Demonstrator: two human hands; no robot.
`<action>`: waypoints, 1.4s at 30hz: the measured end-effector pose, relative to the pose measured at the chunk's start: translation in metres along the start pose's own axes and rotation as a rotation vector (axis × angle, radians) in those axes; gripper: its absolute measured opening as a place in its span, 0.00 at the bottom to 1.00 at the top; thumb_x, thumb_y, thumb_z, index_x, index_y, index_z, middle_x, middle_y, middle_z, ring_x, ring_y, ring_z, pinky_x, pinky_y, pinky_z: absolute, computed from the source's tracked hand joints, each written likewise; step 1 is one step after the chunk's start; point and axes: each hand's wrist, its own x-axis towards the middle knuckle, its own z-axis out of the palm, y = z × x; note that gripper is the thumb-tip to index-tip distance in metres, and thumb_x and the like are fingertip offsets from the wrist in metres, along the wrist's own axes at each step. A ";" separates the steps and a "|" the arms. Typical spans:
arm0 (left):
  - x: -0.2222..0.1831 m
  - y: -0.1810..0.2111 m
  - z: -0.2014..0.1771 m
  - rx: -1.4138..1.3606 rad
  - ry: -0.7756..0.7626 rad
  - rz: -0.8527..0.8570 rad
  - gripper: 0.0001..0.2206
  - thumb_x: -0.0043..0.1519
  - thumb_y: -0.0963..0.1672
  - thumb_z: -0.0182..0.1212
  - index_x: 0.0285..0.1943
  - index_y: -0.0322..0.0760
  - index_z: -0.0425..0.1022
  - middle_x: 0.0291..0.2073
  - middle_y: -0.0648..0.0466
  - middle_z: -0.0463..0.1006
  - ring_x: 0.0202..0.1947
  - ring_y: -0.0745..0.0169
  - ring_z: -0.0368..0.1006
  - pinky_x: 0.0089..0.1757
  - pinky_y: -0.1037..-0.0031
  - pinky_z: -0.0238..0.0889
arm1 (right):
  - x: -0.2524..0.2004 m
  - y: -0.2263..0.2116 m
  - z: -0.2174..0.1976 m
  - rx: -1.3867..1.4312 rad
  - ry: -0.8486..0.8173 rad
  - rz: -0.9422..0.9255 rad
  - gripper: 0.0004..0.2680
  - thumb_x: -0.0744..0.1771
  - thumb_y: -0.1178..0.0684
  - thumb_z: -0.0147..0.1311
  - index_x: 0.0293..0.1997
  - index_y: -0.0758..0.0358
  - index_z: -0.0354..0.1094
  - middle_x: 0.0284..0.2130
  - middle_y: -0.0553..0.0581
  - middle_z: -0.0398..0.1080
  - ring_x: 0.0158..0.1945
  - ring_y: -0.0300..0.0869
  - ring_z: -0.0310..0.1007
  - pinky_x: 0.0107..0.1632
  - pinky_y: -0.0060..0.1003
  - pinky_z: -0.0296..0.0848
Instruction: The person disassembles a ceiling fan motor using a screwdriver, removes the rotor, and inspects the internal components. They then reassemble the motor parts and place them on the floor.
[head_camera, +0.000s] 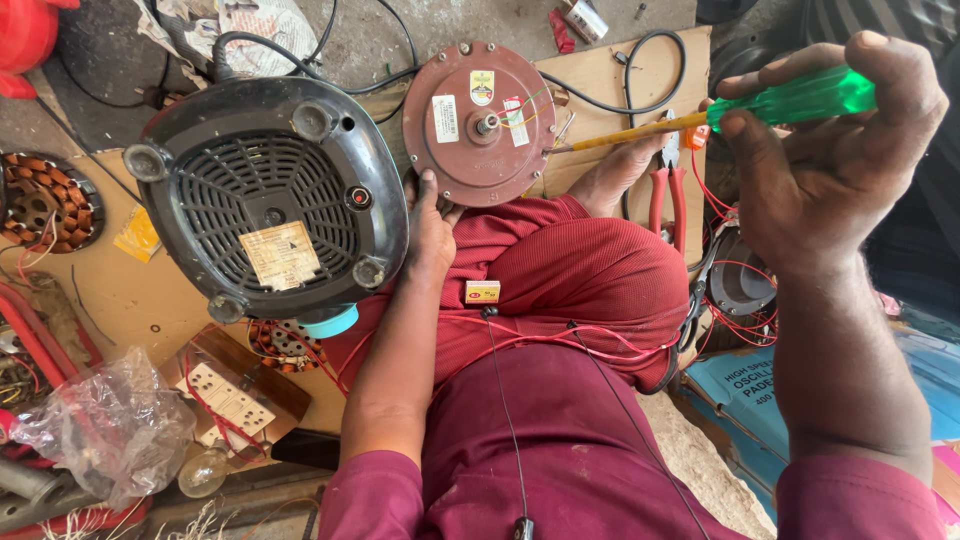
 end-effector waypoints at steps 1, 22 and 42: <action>0.000 0.000 0.000 -0.001 -0.006 0.001 0.26 0.66 0.50 0.59 0.74 0.54 0.59 0.61 0.58 0.71 0.57 0.60 0.71 0.52 0.59 0.70 | 0.000 0.000 0.000 -0.006 -0.002 -0.004 0.26 0.74 0.74 0.60 0.75 0.55 0.45 0.61 0.52 0.54 0.55 0.46 0.72 0.60 0.39 0.80; -0.004 0.002 0.006 0.025 0.012 0.026 0.18 0.67 0.51 0.62 0.63 0.49 0.69 0.49 0.60 0.73 0.47 0.65 0.71 0.50 0.60 0.73 | -0.001 -0.015 0.040 0.634 0.637 0.161 0.07 0.80 0.57 0.45 0.50 0.70 0.59 0.36 0.62 0.64 0.37 0.43 0.68 0.42 0.38 0.71; 0.010 -0.006 -0.005 -0.012 -0.053 0.022 0.28 0.64 0.54 0.62 0.70 0.42 0.64 0.59 0.54 0.73 0.58 0.59 0.71 0.57 0.56 0.69 | 0.073 -0.060 -0.039 -0.476 -0.554 -0.119 0.06 0.63 0.71 0.56 0.32 0.67 0.72 0.38 0.65 0.76 0.38 0.49 0.76 0.42 0.42 0.74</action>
